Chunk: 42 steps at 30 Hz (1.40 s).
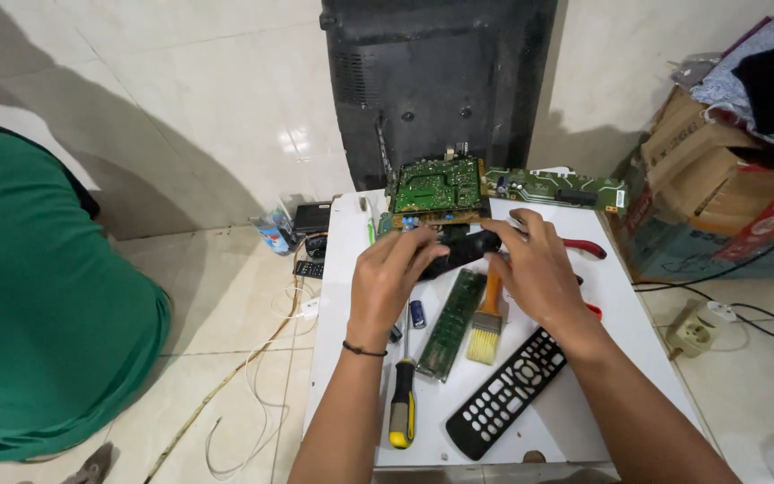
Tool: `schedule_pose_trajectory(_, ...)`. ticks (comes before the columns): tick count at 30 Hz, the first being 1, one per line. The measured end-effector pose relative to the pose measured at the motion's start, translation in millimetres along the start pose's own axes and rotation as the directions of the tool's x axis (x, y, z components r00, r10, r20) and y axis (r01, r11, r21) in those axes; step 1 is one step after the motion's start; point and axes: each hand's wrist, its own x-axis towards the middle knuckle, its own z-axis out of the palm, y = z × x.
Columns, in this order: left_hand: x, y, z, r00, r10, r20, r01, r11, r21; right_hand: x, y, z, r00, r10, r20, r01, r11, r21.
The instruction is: Cleaning the internal circuit board of a remote control with a brush and reassembling the device.
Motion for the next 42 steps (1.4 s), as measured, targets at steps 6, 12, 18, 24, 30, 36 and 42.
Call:
schedule_pose_trajectory(6,-2,-2,3,0.996,0.033,-0.079,-0.046,0.985,-0.165,4,32,36,0.872,-0.169,-0.459,0.191,0.982,0.002)
schedule_pose_trajectory(12,15,21,-12,0.948,-0.082,0.308,0.118,0.988,-0.098,4,29,14,0.700,-0.233,-0.675,0.293,0.956,-0.026)
schedule_pose_trajectory(18,3,12,4,0.766,-0.330,0.552,0.319,0.940,0.118,-2,-9,-13,0.773,-0.095,-0.627,0.301,0.925,0.231)
schedule_pose_trajectory(24,-24,-17,33,0.546,-0.657,0.520,0.836,0.467,-0.288,0,26,7,0.973,0.175,0.148,-0.147,0.972,-0.183)
schedule_pose_trajectory(30,-30,-40,39,0.494,-0.705,0.510,0.772,0.085,-0.630,2,25,10,0.990,0.118,0.072,-0.108,0.985,-0.137)
schedule_pose_trajectory(36,-32,-44,39,0.499,-0.731,0.466,0.691,0.011,-0.723,0,3,-13,0.913,-0.112,0.393,0.167,0.980,-0.107)
schedule_pose_trajectory(42,-33,-46,36,0.464,-0.743,0.482,0.628,-0.108,-0.771,-1,-4,-14,0.877,-0.092,0.471,0.169,0.978,-0.123)
